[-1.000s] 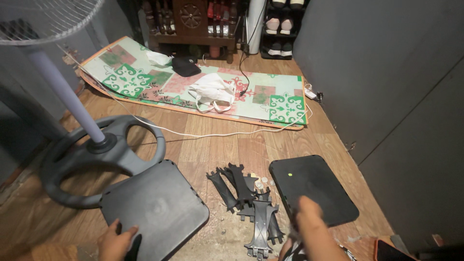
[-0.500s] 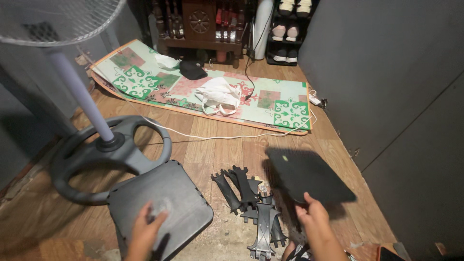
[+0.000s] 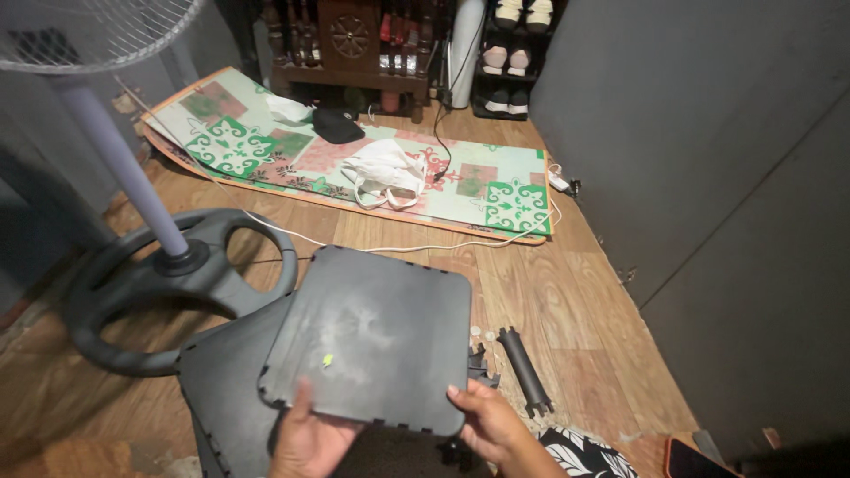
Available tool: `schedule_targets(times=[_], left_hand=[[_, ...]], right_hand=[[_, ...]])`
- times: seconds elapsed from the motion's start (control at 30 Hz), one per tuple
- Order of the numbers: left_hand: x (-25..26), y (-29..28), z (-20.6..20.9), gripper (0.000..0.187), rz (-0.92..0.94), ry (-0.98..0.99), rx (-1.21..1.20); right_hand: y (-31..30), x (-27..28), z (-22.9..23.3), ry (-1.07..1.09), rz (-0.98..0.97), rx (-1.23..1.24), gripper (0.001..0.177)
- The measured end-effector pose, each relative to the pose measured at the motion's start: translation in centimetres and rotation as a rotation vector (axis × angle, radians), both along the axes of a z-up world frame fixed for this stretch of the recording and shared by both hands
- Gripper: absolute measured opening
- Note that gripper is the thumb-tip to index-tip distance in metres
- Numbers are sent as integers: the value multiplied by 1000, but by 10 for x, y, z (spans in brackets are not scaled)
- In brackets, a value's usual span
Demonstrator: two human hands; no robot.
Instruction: The person disassembles a black plastic stool by hand, removing the seat and legs one by one. The parts are placed on the floor as they are detached.
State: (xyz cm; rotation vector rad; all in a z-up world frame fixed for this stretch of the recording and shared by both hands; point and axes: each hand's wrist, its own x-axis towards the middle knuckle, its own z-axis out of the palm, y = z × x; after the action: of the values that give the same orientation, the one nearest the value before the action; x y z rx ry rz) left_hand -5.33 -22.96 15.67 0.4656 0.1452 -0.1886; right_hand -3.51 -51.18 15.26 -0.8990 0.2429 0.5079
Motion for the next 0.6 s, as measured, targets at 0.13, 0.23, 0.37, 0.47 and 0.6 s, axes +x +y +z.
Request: schedule_targets(times=[0.13, 0.23, 0.37, 0.47, 0.6], left_hand=[[-5, 21, 18, 104, -15, -156, -178], [-4, 29, 19, 97, -28, -136, -170], [2, 31, 11, 73, -57, 66, 0], [4, 30, 4, 61, -40, 151, 37], [4, 33, -2, 61, -51, 160, 72]], right_hand=[[-14, 11, 1, 0, 63, 20, 27], [-29, 18, -2, -54, 39, -73, 32], [-38, 22, -6, -117, 83, -70, 35], [-42, 22, -10, -166, 104, -53, 33], [-41, 25, -11, -197, 109, -37, 33]])
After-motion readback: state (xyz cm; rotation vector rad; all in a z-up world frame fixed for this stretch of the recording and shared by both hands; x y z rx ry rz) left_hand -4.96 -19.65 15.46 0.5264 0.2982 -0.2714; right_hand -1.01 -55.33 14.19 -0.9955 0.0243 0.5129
